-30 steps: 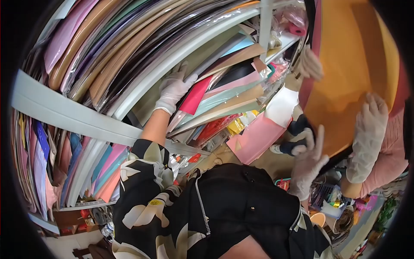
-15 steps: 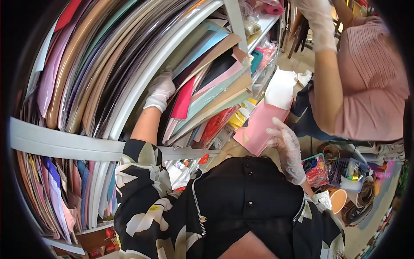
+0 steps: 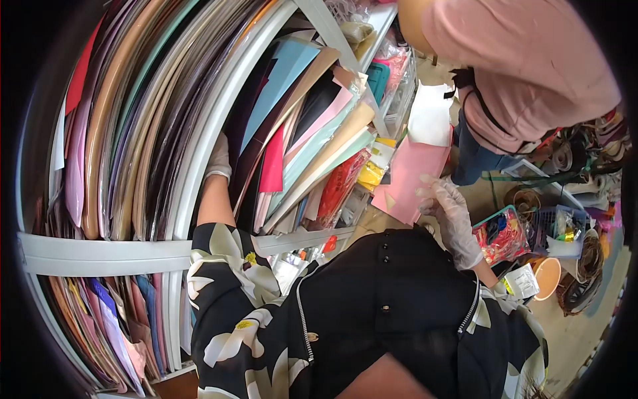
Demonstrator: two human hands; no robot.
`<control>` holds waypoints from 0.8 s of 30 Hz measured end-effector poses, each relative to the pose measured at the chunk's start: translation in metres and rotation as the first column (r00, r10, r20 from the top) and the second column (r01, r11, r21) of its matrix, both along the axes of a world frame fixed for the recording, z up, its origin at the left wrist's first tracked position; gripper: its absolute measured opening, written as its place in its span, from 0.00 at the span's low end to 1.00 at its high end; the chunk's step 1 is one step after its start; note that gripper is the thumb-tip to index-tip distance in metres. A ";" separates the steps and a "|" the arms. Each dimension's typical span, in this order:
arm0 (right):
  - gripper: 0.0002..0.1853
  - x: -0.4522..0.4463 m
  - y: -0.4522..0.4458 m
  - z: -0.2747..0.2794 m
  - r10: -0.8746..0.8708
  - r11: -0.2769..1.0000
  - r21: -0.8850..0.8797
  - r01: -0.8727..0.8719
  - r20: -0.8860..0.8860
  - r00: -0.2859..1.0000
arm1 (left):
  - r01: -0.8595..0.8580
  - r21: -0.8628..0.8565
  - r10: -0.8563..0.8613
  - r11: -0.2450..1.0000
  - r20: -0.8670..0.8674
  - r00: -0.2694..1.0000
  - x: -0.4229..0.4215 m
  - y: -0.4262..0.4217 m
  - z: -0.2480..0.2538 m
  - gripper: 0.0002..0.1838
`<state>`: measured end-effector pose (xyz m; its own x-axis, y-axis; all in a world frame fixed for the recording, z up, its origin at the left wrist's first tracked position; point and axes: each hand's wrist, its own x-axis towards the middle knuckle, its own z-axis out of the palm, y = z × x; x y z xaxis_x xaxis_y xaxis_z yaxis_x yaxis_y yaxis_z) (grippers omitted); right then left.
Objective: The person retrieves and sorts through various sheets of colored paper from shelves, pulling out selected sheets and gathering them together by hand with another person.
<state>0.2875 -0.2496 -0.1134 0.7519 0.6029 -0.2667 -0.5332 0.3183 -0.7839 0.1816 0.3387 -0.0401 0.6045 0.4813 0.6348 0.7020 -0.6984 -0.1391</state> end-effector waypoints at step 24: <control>0.18 -0.011 0.006 -0.002 0.076 0.997 0.006 -0.076 -0.106 0.991 | -0.323 -0.398 0.072 0.859 -0.530 0.845 0.045 -0.097 0.068 0.27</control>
<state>0.2764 -0.2438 -0.1158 0.6715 0.6577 -0.3414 -0.6359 0.2750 -0.7211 0.2269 0.2415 0.0281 0.6260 0.7790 -0.0366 0.7595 -0.6196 -0.1982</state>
